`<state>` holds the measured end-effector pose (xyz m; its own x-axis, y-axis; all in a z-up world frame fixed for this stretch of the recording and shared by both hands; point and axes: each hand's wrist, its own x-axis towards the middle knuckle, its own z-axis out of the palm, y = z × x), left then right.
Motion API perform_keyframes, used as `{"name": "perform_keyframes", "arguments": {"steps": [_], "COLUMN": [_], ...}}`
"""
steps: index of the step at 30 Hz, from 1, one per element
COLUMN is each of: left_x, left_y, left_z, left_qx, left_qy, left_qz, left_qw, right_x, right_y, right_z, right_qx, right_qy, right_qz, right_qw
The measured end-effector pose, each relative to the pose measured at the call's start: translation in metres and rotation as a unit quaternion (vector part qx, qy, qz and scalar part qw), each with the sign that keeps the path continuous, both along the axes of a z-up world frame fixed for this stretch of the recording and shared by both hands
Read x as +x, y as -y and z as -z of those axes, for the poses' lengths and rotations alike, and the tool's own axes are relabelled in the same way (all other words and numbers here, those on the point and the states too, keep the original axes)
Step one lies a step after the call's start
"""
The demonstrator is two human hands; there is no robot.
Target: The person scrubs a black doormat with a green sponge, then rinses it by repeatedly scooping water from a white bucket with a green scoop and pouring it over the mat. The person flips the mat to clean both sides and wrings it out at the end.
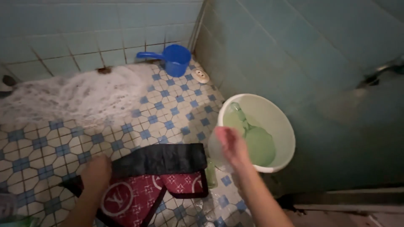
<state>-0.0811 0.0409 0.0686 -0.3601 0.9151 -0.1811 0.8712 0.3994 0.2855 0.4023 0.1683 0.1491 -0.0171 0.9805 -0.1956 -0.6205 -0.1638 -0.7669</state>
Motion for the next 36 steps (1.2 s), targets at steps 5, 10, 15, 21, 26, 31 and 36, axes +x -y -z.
{"name": "perform_keyframes", "arguments": {"steps": [5,10,15,21,26,31,36], "left_x": [0.007,0.025,0.018,0.025,0.065,0.107,0.109], "left_y": [-0.017,-0.01,-0.021,-0.047,-0.054,-0.02,0.012], "left_z": [0.036,0.023,-0.005,-0.053,-0.13,-0.201,-0.216], "left_qx": [-0.181,-0.154,-0.065,-0.076,-0.057,-0.045,-0.104], "left_qy": [0.097,0.265,0.271,0.121,0.143,0.203,0.207], "left_qz": [0.167,0.148,0.161,0.233,0.249,0.201,0.207], "left_qw": [0.964,0.94,0.947,0.962,0.956,0.957,0.951], "right_x": [0.043,0.052,0.125,0.11,0.165,0.132,0.131], "right_y": [-0.033,-0.081,-0.161,-0.109,-0.089,-0.045,-0.032], "right_z": [-0.002,0.022,0.131,0.078,0.099,0.001,-0.01], "right_qx": [-0.182,-0.206,-0.193,-0.339,-0.362,-0.322,-0.281], "right_qy": [-0.375,-0.423,-0.401,-0.253,0.102,0.411,0.449], "right_qz": [0.131,0.145,0.18,0.175,0.015,-0.117,-0.199], "right_qw": [0.899,0.87,0.877,0.889,0.926,0.845,0.824]}}
